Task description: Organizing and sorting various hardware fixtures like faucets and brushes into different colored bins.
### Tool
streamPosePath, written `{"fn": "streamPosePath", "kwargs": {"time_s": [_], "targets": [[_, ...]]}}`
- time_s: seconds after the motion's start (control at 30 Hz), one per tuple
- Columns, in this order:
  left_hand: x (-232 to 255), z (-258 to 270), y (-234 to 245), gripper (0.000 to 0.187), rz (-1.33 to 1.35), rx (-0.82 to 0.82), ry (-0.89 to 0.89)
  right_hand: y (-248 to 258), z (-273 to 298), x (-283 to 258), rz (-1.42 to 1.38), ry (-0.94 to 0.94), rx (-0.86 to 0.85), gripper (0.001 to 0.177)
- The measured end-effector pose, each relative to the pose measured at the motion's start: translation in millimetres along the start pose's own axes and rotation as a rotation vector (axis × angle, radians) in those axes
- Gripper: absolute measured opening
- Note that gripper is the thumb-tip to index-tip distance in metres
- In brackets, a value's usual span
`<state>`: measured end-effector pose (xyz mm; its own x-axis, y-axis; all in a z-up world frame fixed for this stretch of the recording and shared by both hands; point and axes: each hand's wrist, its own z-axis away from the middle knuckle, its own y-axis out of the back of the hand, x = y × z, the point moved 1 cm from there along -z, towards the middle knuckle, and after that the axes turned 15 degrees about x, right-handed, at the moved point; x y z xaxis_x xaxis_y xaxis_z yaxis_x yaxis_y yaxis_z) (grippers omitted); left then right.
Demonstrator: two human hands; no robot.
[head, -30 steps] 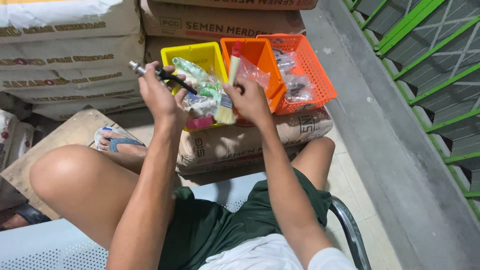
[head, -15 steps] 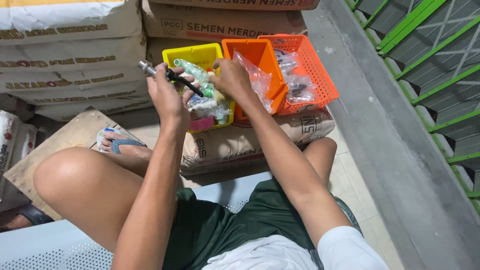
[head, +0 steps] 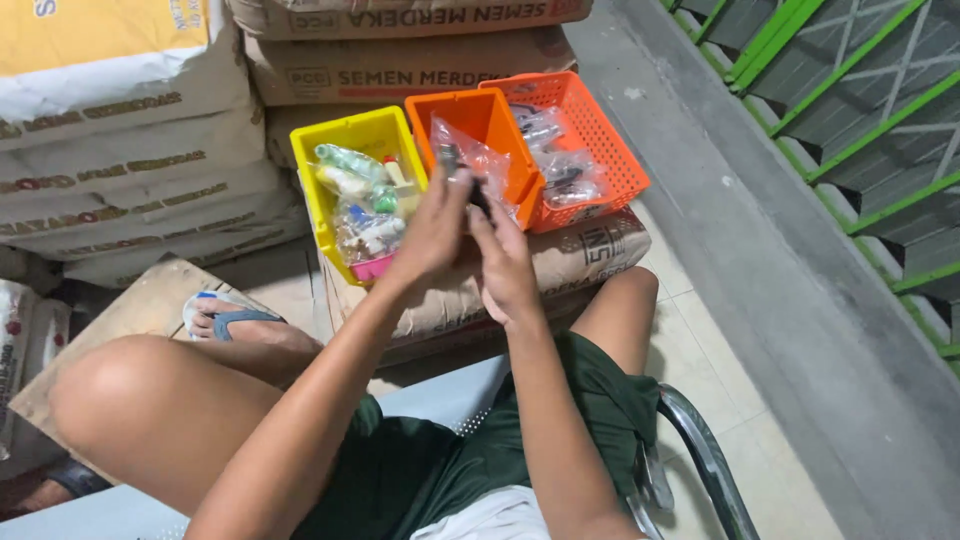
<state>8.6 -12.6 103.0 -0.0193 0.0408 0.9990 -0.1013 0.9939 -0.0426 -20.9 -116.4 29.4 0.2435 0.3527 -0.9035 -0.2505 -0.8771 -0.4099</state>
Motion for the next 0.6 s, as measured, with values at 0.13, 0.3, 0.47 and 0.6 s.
{"fn": "streamPosePath", "kwargs": {"time_s": [0.13, 0.3, 0.47, 0.6], "targets": [[-20, -21, -20, 0.061, -0.373, -0.312, -0.23, 39, -12, 1, -0.052, -0.134, 0.218, 0.023], [-111, -115, -44, 0.039, -0.811, -0.262, -0.629, 74, -30, -5, -0.262, -0.193, 0.363, 0.023], [-168, -111, -67, 0.024, -1.437, -0.037, -0.967, 92, -34, 2, -0.19, -0.168, 0.443, 0.016], [-213, -141, -93, 0.041, -1.495, -0.188, -0.627, 91, -32, 0, -0.175, -0.132, 0.459, 0.016]]}}
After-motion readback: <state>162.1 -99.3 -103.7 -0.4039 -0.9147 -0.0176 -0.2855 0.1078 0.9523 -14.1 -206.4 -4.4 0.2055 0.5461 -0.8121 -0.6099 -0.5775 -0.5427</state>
